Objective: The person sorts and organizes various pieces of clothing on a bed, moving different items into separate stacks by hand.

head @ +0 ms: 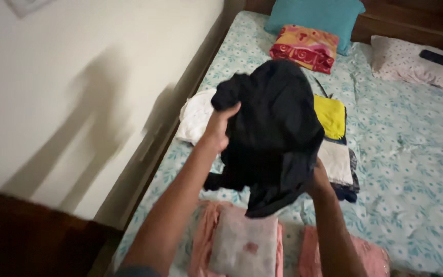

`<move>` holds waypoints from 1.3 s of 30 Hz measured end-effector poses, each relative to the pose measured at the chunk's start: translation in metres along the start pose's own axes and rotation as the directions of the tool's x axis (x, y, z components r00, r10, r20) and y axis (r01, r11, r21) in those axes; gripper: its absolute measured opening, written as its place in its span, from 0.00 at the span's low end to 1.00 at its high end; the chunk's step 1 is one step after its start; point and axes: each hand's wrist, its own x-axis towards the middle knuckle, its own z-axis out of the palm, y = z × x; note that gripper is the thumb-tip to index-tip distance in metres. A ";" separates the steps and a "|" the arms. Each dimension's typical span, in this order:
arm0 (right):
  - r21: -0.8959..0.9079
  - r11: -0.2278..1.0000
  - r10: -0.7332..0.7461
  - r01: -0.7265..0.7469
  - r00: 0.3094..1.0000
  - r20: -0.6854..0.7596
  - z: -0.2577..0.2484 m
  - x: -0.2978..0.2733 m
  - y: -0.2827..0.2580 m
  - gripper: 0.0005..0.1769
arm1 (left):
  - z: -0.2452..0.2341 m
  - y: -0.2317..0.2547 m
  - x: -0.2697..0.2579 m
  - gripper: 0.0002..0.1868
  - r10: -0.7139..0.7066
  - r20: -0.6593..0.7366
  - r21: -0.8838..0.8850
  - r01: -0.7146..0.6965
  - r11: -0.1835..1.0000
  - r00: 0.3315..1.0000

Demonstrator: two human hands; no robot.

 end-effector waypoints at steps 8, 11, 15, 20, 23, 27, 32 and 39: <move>0.115 0.952 0.304 -0.285 0.925 -0.227 -0.043 -0.006 -0.146 0.34 | 0.076 0.057 -0.038 0.30 0.030 0.144 0.336 -0.077 0.939 0.989; -0.099 0.983 -0.171 0.155 0.968 -0.181 -0.034 -0.001 -0.201 0.52 | 0.089 0.060 -0.045 0.29 0.015 0.181 0.570 -0.117 0.814 0.983; -0.547 0.658 -0.619 0.517 0.785 -0.002 -0.024 0.008 -0.290 0.69 | 0.098 0.059 -0.048 0.27 -0.025 0.359 0.704 -0.254 0.663 0.933; -0.676 0.668 -0.281 0.312 0.946 0.159 0.015 0.031 -0.328 0.39 | 0.098 0.049 -0.049 0.26 0.087 0.566 0.718 -0.542 0.437 0.820; -0.470 0.810 -0.331 0.350 0.935 0.127 0.017 0.041 -0.308 0.23 | 0.076 0.057 -0.055 0.36 0.052 0.366 0.858 -0.358 0.368 0.929; -0.446 0.877 -0.200 0.176 0.980 -0.005 -0.004 0.030 -0.296 0.15 | 0.018 0.063 -0.078 0.40 -0.121 0.350 0.928 -0.361 -0.088 0.929; -0.113 0.993 -0.053 0.041 0.993 -0.110 -0.020 0.010 -0.292 0.12 | -0.049 0.011 -0.134 0.28 0.737 0.361 0.917 -0.362 -0.168 0.572; 0.329 0.944 0.045 0.024 0.979 -0.201 -0.031 0.016 -0.261 0.17 | -0.091 -0.091 -0.145 0.24 -0.113 -0.216 0.508 0.210 0.835 0.970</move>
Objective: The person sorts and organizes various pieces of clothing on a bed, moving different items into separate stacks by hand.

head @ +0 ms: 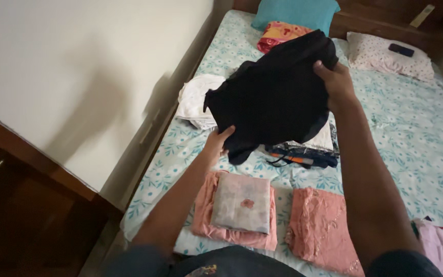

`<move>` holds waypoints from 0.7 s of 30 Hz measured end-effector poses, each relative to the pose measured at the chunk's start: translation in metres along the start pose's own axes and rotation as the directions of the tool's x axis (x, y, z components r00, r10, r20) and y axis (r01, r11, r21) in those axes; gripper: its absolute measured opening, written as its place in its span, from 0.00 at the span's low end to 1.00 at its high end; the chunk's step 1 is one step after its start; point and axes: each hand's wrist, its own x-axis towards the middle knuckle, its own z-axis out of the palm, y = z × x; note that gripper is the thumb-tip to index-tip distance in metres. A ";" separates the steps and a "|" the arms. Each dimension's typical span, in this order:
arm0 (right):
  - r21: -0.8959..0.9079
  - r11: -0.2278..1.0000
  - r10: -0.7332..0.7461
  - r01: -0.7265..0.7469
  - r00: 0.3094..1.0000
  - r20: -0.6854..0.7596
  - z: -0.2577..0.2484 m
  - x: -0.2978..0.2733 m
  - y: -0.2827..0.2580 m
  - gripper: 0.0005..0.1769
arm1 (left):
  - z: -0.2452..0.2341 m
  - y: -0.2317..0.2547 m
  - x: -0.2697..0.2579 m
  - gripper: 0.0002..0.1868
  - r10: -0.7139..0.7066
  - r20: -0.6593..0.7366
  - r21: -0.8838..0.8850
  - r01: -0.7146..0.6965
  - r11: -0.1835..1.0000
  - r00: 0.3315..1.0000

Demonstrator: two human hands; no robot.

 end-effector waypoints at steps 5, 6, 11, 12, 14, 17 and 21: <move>0.079 0.997 0.029 -0.023 0.997 -0.071 -0.023 0.001 0.004 0.19 | -0.018 0.054 0.053 0.21 0.189 -0.034 0.166 -0.181 0.969 0.981; 0.043 0.998 0.038 -0.034 0.995 -0.088 -0.029 0.001 0.006 0.19 | -0.029 0.073 0.057 0.21 0.210 -0.032 0.162 -0.202 0.966 0.977; -0.390 0.918 0.017 -0.074 0.989 -0.148 -0.054 0.022 0.030 0.20 | -0.033 0.158 0.068 0.22 0.630 0.005 0.335 -0.595 0.731 0.777; -0.451 0.890 0.032 -0.070 0.995 -0.091 -0.051 0.027 0.038 0.23 | -0.030 0.169 0.071 0.22 0.661 0.000 0.351 -0.619 0.702 0.750; -0.567 0.823 0.066 -0.041 0.998 0.024 -0.037 0.034 0.043 0.29 | -0.014 0.187 0.087 0.24 0.703 -0.017 0.414 -0.635 0.653 0.711; -0.697 0.655 -0.106 0.293 0.948 0.300 0.011 0.037 0.034 0.54 | 0.031 0.214 0.132 0.28 0.791 0.020 0.585 -0.649 0.487 0.611; -0.375 0.660 -0.364 0.651 0.714 0.599 0.076 0.030 0.022 0.66 | 0.117 0.226 0.151 0.24 0.786 0.235 0.621 -0.711 0.331 0.572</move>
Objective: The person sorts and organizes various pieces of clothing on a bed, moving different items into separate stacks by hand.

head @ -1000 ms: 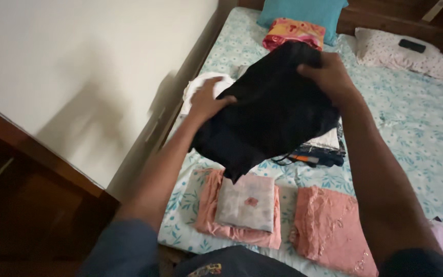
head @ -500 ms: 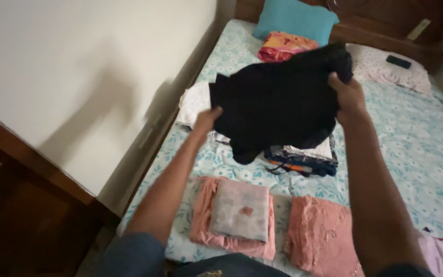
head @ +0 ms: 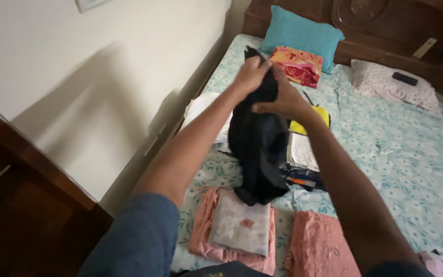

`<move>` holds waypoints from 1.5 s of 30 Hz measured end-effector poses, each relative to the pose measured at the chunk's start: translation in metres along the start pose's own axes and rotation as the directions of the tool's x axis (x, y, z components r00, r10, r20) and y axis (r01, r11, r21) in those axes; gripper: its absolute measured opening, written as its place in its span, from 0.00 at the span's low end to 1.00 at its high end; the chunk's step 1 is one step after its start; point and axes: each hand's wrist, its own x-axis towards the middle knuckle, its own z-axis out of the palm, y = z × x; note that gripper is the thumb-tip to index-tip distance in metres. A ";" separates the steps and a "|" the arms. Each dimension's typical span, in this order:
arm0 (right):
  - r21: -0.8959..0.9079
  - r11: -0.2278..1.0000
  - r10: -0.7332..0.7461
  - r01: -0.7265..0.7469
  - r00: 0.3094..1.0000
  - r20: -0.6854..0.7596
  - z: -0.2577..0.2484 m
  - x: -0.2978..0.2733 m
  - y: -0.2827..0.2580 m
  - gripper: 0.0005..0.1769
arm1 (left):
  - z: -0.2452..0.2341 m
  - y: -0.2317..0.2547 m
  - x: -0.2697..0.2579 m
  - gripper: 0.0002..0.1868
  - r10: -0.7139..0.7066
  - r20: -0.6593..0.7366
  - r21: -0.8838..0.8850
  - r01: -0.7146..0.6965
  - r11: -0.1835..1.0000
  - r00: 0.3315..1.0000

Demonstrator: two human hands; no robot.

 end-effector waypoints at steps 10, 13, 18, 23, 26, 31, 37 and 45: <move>0.143 0.970 0.226 -0.196 0.942 -0.247 -0.137 0.052 -0.012 0.22 | -0.039 0.089 0.036 0.62 0.115 -0.058 0.061 -0.112 0.992 0.992; 0.111 0.959 0.279 -0.262 0.941 -0.193 -0.161 0.065 -0.044 0.21 | -0.041 0.094 0.052 0.72 0.122 -0.147 -0.123 -0.140 0.982 0.982; 0.060 0.956 0.293 -0.287 0.938 -0.186 -0.169 0.080 -0.054 0.19 | -0.048 0.104 0.079 0.34 0.037 -0.005 -0.077 -0.038 0.996 0.999; -0.408 0.779 0.384 -0.476 0.877 -0.289 -0.160 0.077 -0.037 0.15 | -0.051 0.117 0.064 0.28 -0.165 0.078 0.374 0.125 0.919 0.983; -0.582 0.730 0.216 -0.359 0.928 -0.302 -0.157 0.079 -0.029 0.16 | -0.039 0.098 0.065 0.27 -0.102 0.038 0.373 0.081 0.924 0.994; -0.331 0.878 0.253 -0.346 0.922 -0.295 -0.158 0.102 -0.040 0.18 | 0.015 0.033 0.115 0.22 0.117 -0.201 0.072 -0.105 0.992 0.973; 0.421 0.859 0.343 -0.290 0.938 -0.055 -0.139 0.108 -0.079 0.21 | 0.001 0.086 0.111 0.33 -0.202 0.326 -0.696 0.379 0.610 0.924; 0.170 0.929 0.359 -0.328 0.910 -0.208 -0.119 0.108 -0.052 0.44 | -0.060 0.144 0.051 0.32 0.192 0.393 -0.391 -0.026 0.920 0.899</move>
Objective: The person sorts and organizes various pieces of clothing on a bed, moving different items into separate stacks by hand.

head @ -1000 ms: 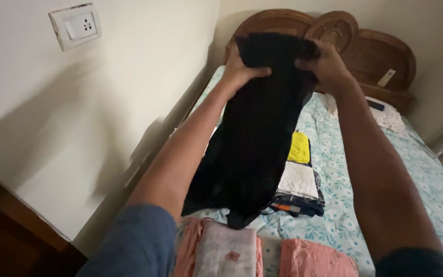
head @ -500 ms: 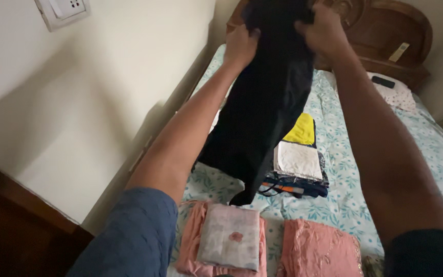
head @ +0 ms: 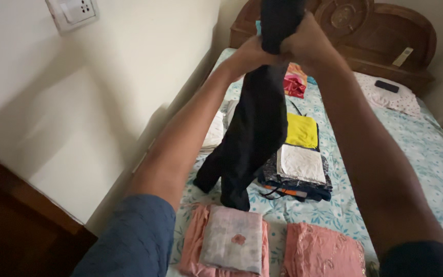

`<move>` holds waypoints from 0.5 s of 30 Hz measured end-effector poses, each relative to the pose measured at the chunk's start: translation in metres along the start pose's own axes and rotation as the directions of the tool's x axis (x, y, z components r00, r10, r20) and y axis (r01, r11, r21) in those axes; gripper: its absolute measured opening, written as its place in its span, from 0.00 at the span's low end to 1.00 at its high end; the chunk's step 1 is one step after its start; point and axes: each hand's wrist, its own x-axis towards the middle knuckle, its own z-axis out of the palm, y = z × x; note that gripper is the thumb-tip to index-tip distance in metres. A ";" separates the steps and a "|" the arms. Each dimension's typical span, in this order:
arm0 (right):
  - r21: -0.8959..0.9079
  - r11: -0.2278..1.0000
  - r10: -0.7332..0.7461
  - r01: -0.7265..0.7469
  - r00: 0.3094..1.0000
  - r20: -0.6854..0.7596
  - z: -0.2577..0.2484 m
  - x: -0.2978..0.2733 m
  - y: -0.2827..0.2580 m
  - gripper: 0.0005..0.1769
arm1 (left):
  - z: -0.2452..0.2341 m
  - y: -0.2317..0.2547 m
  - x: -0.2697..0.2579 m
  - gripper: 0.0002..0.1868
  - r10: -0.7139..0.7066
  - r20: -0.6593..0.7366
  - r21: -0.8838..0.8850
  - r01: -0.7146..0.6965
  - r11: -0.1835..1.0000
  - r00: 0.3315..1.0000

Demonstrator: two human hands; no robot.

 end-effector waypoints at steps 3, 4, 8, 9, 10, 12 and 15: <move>-0.704 0.662 -0.458 0.257 0.882 -0.109 -0.008 -0.003 0.018 0.51 | -0.009 -0.018 0.010 0.25 -0.156 -0.307 -0.088 0.135 0.987 0.939; -0.558 0.789 -0.383 0.255 0.915 -0.124 -0.009 -0.004 0.020 0.52 | -0.014 -0.024 0.010 0.25 -0.178 -0.250 -0.185 0.133 0.974 0.952; 0.045 0.997 0.062 -0.064 0.997 0.044 -0.005 -0.028 0.015 0.40 | -0.023 -0.028 0.005 0.31 -0.276 -0.174 -0.306 0.214 0.928 0.945; 0.156 0.965 0.190 -0.211 0.971 0.143 -0.003 -0.031 0.010 0.34 | -0.022 -0.026 0.004 0.35 -0.309 -0.197 -0.273 0.251 0.929 0.930; 0.143 0.969 0.191 -0.200 0.979 0.078 -0.003 -0.031 0.003 0.33 | -0.024 -0.025 0.001 0.39 -0.234 -0.177 -0.294 0.176 0.939 0.956; 0.118 0.975 0.195 -0.188 0.979 -0.052 -0.004 -0.034 -0.008 0.31 | -0.030 -0.028 -0.014 0.48 -0.086 -0.137 -0.343 0.035 0.939 0.987; 0.339 0.931 0.167 -0.137 0.984 -0.062 -0.018 -0.032 -0.026 0.27 | -0.040 -0.050 -0.061 0.54 -0.117 0.187 -0.100 0.138 0.985 0.975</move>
